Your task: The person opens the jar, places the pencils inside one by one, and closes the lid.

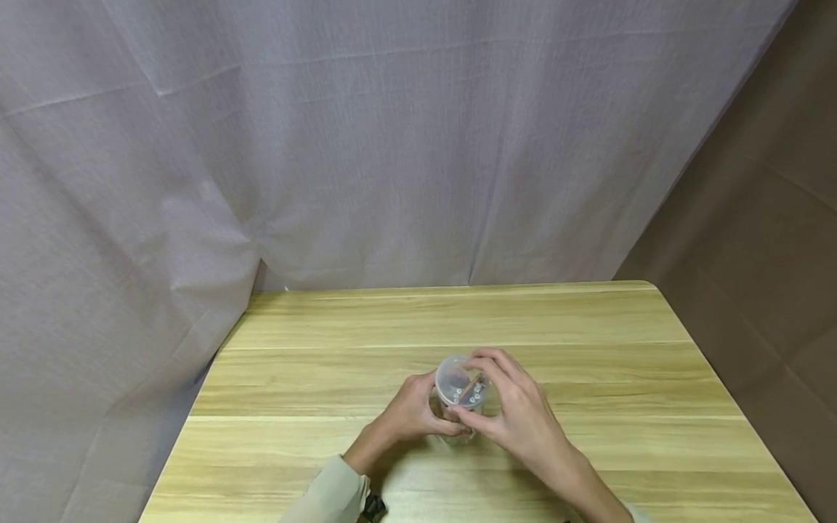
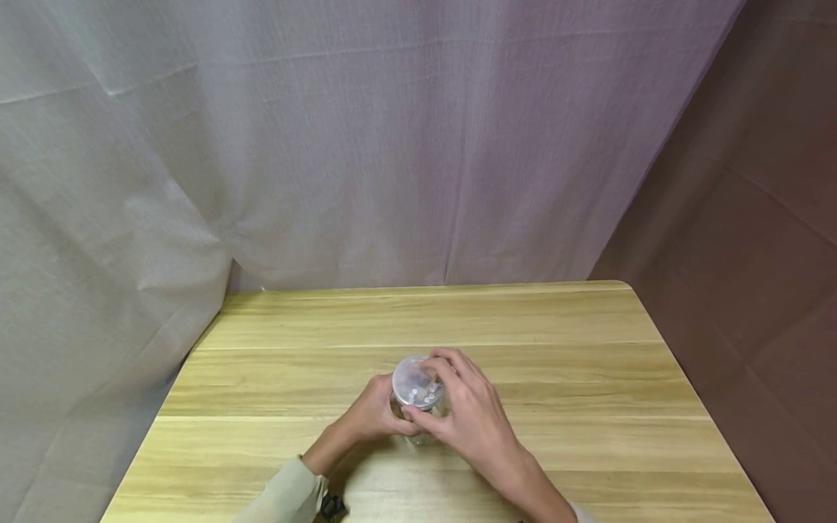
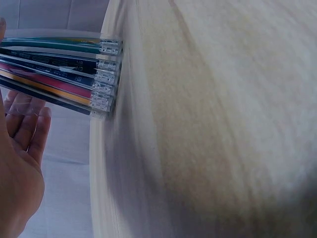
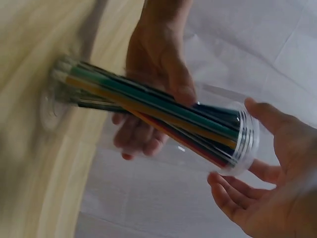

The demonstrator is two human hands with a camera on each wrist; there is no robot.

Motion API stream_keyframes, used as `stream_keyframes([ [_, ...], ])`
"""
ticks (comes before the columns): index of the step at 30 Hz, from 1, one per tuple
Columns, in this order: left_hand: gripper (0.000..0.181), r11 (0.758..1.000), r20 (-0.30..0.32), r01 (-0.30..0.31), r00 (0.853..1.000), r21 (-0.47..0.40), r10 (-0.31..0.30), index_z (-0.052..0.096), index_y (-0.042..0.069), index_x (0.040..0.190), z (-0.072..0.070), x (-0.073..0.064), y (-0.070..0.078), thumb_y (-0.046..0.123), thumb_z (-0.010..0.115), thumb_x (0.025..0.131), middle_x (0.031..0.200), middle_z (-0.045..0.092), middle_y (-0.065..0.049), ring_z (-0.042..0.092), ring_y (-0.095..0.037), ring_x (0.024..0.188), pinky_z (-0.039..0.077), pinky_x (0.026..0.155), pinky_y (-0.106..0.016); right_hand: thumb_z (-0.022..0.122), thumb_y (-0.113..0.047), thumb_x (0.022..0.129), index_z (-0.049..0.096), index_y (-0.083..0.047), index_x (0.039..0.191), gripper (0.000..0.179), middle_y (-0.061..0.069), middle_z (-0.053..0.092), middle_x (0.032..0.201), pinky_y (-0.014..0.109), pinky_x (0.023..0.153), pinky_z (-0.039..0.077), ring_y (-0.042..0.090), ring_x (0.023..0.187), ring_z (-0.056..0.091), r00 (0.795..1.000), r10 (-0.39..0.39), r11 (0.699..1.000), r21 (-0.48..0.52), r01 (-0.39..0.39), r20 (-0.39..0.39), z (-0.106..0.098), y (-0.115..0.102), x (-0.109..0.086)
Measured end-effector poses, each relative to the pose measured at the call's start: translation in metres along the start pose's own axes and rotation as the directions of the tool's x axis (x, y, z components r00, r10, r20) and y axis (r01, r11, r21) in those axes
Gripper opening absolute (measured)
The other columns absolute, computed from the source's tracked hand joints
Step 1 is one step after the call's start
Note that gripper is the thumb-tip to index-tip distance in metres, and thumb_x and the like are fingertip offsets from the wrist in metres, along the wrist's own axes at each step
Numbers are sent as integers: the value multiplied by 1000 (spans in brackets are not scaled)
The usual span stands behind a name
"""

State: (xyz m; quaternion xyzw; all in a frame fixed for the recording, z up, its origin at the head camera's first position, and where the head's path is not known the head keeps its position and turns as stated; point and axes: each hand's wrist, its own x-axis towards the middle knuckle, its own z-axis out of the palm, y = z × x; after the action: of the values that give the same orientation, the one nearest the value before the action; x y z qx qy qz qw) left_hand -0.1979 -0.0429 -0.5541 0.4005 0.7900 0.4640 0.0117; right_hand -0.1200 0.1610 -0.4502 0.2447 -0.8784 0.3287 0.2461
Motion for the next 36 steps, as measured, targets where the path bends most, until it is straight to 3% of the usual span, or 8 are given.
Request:
stream_keyframes([
  [7, 81, 1000, -12, -6, 1000, 9, 6, 60, 9, 145, 1, -1, -1, 29, 96, 75, 126, 75, -2, 70, -10, 114, 54, 105, -31, 102, -30, 66, 67, -5, 108, 60, 11, 67, 122, 45, 86, 64, 28, 105, 71, 987, 27, 1000, -1, -27, -158, 17, -2, -11],
  [12, 77, 1000, -21, -22, 1000, 2, 22, 62, 8, 142, 2, -1, -2, 25, 95, 75, 125, 75, -2, 70, -11, 114, 54, 105, -31, 98, -41, 74, 66, -2, 109, 61, 14, 66, 122, 49, 86, 63, 30, 106, 70, 972, 18, 999, -25, -25, -234, 25, -3, -15],
  [15, 75, 999, -23, -41, 999, 7, 41, 62, 9, 141, 2, 0, -3, 25, 94, 76, 124, 75, -2, 70, -11, 115, 54, 104, -31, 94, -50, 78, 64, -2, 125, 73, 16, 61, 135, 54, 97, 58, 32, 121, 64, 982, 57, 998, -6, -59, -177, 23, -3, -14],
  [19, 76, 999, -13, -44, 999, 11, 44, 60, 9, 143, 2, 0, -3, 27, 93, 78, 126, 75, -1, 69, -12, 116, 54, 105, -31, 93, -45, 81, 51, -11, 153, 90, 11, 49, 159, 62, 114, 43, 33, 145, 47, 994, 109, 989, 95, -110, 10, 9, -1, -8],
  [21, 78, 999, -7, -36, 999, 8, 36, 59, 8, 145, 2, 0, -3, 27, 94, 78, 127, 74, -1, 69, -12, 117, 53, 106, -32, 92, -37, 83, 45, -16, 159, 91, 8, 45, 164, 65, 117, 38, 33, 149, 42, 989, 100, 983, 144, -116, 110, 2, 3, -5],
  [25, 84, 1000, 9, -9, 1000, -16, 9, 58, 5, 147, 1, -1, -2, 28, 97, 76, 129, 73, -1, 68, -11, 119, 52, 108, -34, 88, -22, 86, 43, -21, 161, 87, 4, 46, 163, 69, 113, 40, 36, 148, 44, 968, 57, 975, 193, -107, 245, -9, 9, -1],
  [29, 85, 1000, 14, 10, 1000, -26, -9, 59, 5, 146, 1, -1, -1, 27, 99, 74, 127, 74, 0, 68, -11, 118, 52, 108, -34, 88, -16, 84, 46, -20, 159, 85, 3, 51, 159, 66, 108, 47, 34, 141, 52, 962, 33, 971, 219, -95, 272, -12, 15, 1],
  [36, 83, 1000, 4, -25, 1000, -5, 25, 60, 7, 144, 1, 0, -1, 29, 98, 75, 125, 75, -1, 69, -10, 116, 53, 107, -34, 95, -18, 79, 55, -16, 151, 82, -2, 61, 148, 61, 110, 48, 28, 135, 58, 978, 54, 963, 248, -104, 201, -9, 21, 1],
])
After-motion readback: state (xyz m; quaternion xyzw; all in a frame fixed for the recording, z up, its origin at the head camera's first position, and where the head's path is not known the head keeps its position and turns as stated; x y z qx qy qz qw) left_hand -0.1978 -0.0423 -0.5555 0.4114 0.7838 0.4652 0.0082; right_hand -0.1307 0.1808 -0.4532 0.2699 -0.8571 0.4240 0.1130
